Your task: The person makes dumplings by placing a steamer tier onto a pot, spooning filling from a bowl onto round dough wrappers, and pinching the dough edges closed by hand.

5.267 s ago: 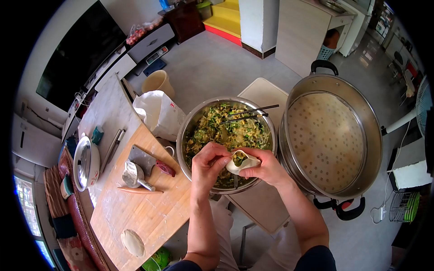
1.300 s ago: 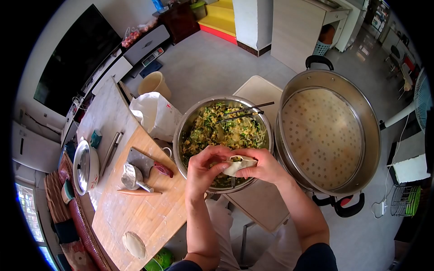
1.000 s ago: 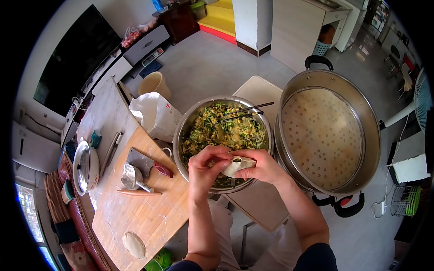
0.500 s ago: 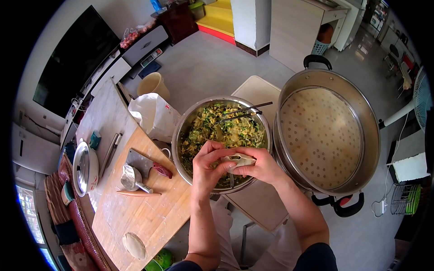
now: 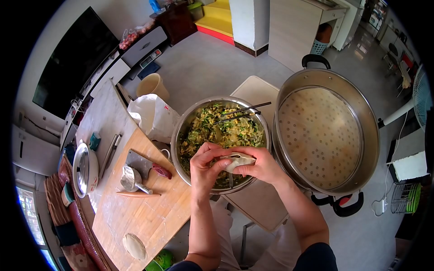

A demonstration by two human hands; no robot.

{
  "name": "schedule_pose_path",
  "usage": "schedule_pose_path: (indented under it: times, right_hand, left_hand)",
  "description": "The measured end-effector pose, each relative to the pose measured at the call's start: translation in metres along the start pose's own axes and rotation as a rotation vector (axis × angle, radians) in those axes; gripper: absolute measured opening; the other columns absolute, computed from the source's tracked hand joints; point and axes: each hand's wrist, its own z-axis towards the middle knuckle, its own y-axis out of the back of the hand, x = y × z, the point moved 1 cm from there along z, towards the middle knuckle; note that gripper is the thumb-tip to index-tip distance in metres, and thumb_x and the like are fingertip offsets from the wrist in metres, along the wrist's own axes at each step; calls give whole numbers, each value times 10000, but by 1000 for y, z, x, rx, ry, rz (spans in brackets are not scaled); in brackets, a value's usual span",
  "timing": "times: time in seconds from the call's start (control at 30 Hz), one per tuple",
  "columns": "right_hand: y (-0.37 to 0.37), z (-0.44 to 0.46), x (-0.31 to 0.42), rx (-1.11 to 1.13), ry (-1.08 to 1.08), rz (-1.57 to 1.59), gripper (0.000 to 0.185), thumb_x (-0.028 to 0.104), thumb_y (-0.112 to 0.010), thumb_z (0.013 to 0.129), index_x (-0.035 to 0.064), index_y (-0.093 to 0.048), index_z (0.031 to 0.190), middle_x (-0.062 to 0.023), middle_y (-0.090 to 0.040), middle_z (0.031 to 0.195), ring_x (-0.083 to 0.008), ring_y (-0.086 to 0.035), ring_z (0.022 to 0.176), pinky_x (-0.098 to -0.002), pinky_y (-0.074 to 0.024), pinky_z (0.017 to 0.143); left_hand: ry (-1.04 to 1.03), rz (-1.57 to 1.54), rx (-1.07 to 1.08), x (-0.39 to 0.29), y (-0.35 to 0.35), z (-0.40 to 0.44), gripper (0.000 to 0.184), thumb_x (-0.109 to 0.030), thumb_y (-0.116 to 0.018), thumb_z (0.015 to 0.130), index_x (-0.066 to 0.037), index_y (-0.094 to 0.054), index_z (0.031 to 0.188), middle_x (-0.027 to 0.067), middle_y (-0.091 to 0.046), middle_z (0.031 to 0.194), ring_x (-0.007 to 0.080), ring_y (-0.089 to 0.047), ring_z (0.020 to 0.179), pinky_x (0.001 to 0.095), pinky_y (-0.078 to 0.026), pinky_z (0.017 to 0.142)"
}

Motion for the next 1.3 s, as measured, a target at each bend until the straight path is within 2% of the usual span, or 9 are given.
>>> schedule_pose_path:
  times: [0.27, 0.47, 0.57, 0.67, 0.77, 0.87, 1.07, 1.17, 1.3]
  right_hand:
    - [-2, 0, 2, -16, -12, -45, 529, 34, -798, 778, -1, -614, 1273, -33, -694, 868, -79, -621, 698, -240, -516, 621]
    - [0, 0, 4, 19, -5, -36, 518, 83, -804, 787, 16, -619, 1266, -36, -688, 923, -80, -624, 737, -242, -521, 635]
    - [-1, -1, 7, 9, 17, -81, 499, 85, -805, 788, 4, -621, 1245, -46, -687, 952, -87, -636, 789, -247, -538, 665]
    - [-1, -1, 7, 23, -21, -77, 492, 89, -807, 788, -6, -618, 1233, -54, -685, 982, -92, -641, 828, -251, -549, 693]
    - [-3, 0, 3, -17, 31, -51, 470, 63, -804, 787, -2, -631, 1220, -19, -683, 870, -71, -616, 728, -245, -513, 634]
    - [-1, -1, 3, 3, -21, -64, 483, 65, -807, 785, -8, -624, 1226, -21, -683, 877, -68, -615, 735, -243, -515, 639]
    - [-2, 0, 0, -26, 82, -196, 502, 87, -823, 776, -6, -625, 1227, -31, -692, 901, -75, -620, 746, -252, -525, 657]
    - [-1, 0, -1, -38, 78, -246, 507, 99, -830, 773, 3, -627, 1227, -31, -695, 930, -74, -624, 790, -255, -531, 684]
    - [-2, 1, 0, -30, 102, -226, 501, 111, -833, 779, 14, -629, 1226, -26, -692, 962, -67, -618, 853, -254, -535, 721]
  left_hand:
    - [-153, 320, 13, 3, 0, 1, 180, -17, -776, 746, -12, -745, 923, 64, -617, 914, 175, -594, 844, 296, -483, 744]
    - [-175, 219, 22, -13, -9, 4, 330, -130, -826, 703, -18, -741, 1002, 54, -598, 931, 187, -588, 864, 315, -493, 770]
    - [-152, 209, 59, -1, -6, 2, 359, -130, -836, 680, -14, -741, 1006, 50, -582, 938, 187, -577, 877, 317, -494, 769]
    - [-99, 155, 46, 0, -7, 1, 375, -224, -858, 676, -10, -743, 961, 36, -558, 950, 166, -538, 897, 290, -441, 779]
    - [-234, 272, 31, -5, -4, 2, 310, -171, -857, 644, -38, -741, 899, 25, -542, 923, 173, -516, 900, 304, -427, 796]
    - [-260, 411, 56, -15, -5, 3, 268, -47, -816, 608, -91, -731, 858, 18, -531, 896, 202, -501, 901, 323, -433, 788]
    - [-308, 634, 79, -22, -7, 3, 271, -36, -819, 605, -93, -724, 852, 29, -549, 912, 222, -524, 873, 328, -453, 763]
    - [-254, 441, 21, -21, -11, 4, 277, -32, -819, 616, -57, -718, 872, 40, -573, 926, 224, -565, 888, 329, -478, 762]
    - [-119, 313, 83, -20, -8, 5, 287, -13, -814, 637, -19, -727, 911, 49, -588, 927, 208, -590, 891, 325, -492, 764]
